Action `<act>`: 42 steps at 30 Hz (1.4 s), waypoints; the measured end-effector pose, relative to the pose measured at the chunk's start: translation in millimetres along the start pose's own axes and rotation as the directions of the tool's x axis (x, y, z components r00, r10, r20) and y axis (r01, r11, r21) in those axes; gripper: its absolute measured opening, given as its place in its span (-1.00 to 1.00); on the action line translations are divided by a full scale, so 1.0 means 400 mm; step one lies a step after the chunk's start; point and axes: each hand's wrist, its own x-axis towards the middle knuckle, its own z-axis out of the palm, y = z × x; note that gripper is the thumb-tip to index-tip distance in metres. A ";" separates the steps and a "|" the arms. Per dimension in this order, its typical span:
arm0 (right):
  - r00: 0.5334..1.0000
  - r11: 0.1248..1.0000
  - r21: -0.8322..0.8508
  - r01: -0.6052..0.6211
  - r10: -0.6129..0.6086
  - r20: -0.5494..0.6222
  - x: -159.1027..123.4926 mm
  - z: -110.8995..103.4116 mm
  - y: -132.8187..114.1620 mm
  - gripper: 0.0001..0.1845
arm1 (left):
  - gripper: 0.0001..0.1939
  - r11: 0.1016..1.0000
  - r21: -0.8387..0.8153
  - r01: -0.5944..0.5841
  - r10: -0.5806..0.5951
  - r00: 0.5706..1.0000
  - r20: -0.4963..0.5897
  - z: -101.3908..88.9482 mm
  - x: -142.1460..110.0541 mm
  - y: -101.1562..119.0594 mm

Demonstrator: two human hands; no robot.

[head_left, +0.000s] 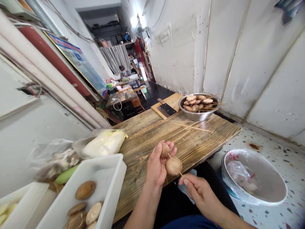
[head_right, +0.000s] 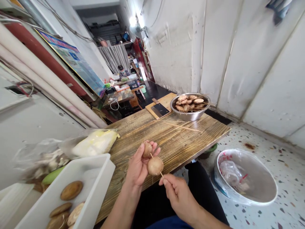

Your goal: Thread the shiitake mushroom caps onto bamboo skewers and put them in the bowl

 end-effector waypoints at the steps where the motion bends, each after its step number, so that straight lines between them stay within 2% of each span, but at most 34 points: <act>1: 1.000 1.000 -0.004 -0.001 0.001 -0.002 0.000 0.000 -0.003 -0.60 | -0.80 1.000 0.002 0.001 -0.001 1.000 0.009 0.002 -0.003 0.001; 11: 0.999 1.000 -0.025 -0.008 0.007 -0.042 0.009 0.002 -0.028 -0.58 | -0.80 1.000 0.010 0.004 -0.004 1.000 0.009 0.012 -0.019 -0.002; 14: 0.998 0.999 -0.029 0.019 -0.020 -0.052 0.016 -0.009 -0.031 -0.56 | -0.70 0.996 -0.056 0.066 -0.065 0.998 0.023 0.008 -0.014 -0.001; 17: 0.999 0.999 0.041 0.005 -0.003 -0.047 0.022 -0.021 -0.027 -0.56 | -0.53 0.983 -0.115 0.142 -0.131 0.987 0.097 0.001 -0.009 0.009; 20: 0.998 0.981 0.185 -0.062 0.066 -0.014 0.026 -0.028 -0.022 -0.58 | -0.48 0.985 -0.117 0.129 -0.114 0.985 0.127 -0.001 -0.011 0.019; 22: 0.991 0.928 0.349 -0.132 0.123 0.047 0.029 -0.033 -0.021 -0.60 | -0.47 0.977 -0.128 0.172 -0.151 0.975 0.163 0.000 -0.016 0.020; 23: 0.984 0.875 0.451 -0.179 0.150 0.100 0.032 -0.036 -0.021 -0.62 | -0.46 0.968 -0.140 0.207 -0.179 0.966 0.187 0.001 -0.019 0.018; 26: 0.930 0.617 0.701 -0.358 0.167 0.328 0.042 -0.049 -0.017 -0.72 | -0.42 0.941 -0.187 0.281 -0.229 0.939 0.257 0.000 -0.025 0.003; 28: 0.894 0.491 0.755 -0.434 0.131 0.429 0.049 -0.055 -0.010 -0.74 | -0.37 0.945 -0.182 0.273 -0.216 0.935 0.281 -0.004 -0.025 -0.008; 30: 0.880 0.455 0.764 -0.458 0.109 0.462 0.054 -0.053 -0.004 -0.72 | -0.32 0.958 -0.163 0.235 -0.184 0.942 0.279 -0.007 -0.024 -0.015; 32: 0.891 0.466 0.769 -0.438 0.108 0.441 0.058 -0.042 -0.001 -0.71 | -0.31 0.962 -0.177 0.208 -0.159 0.954 0.256 -0.006 -0.025 -0.015; 34: 0.926 0.520 0.772 -0.367 0.122 0.358 0.060 -0.024 -0.001 -0.70 | -0.32 0.949 -0.218 0.228 -0.177 0.957 0.228 0.000 -0.029 -0.013; 36: 0.958 0.624 0.728 -0.284 0.156 0.239 0.061 -0.006 -0.003 -0.67 | -0.38 0.938 -0.251 0.237 -0.192 0.962 0.193 0.008 -0.033 -0.013; 38: 0.969 0.762 0.599 -0.245 0.183 0.164 0.061 0.004 -0.007 -0.63 | -0.51 0.946 -0.257 0.196 -0.168 0.978 0.126 0.012 -0.032 -0.019; 39: 0.971 0.844 0.483 -0.233 0.178 0.158 0.061 0.003 -0.011 -0.61 | -0.58 0.954 -0.253 0.159 -0.142 0.986 0.083 0.013 -0.029 -0.023; 40: 0.974 0.935 0.293 -0.200 0.156 0.165 0.064 -0.003 -0.015 -0.59 | -0.63 0.961 -0.245 0.125 -0.118 0.992 0.041 0.011 -0.025 -0.026; 41: 0.976 0.989 0.045 -0.141 0.131 0.174 0.071 -0.014 -0.020 -0.56 | -0.67 0.966 -0.236 0.105 -0.105 0.994 0.014 0.008 -0.020 -0.028; 42: 0.977 0.974 -0.216 -0.068 0.109 0.181 0.084 -0.031 -0.026 -0.52 | -0.70 0.967 -0.232 0.101 -0.102 0.995 0.007 0.004 -0.014 -0.028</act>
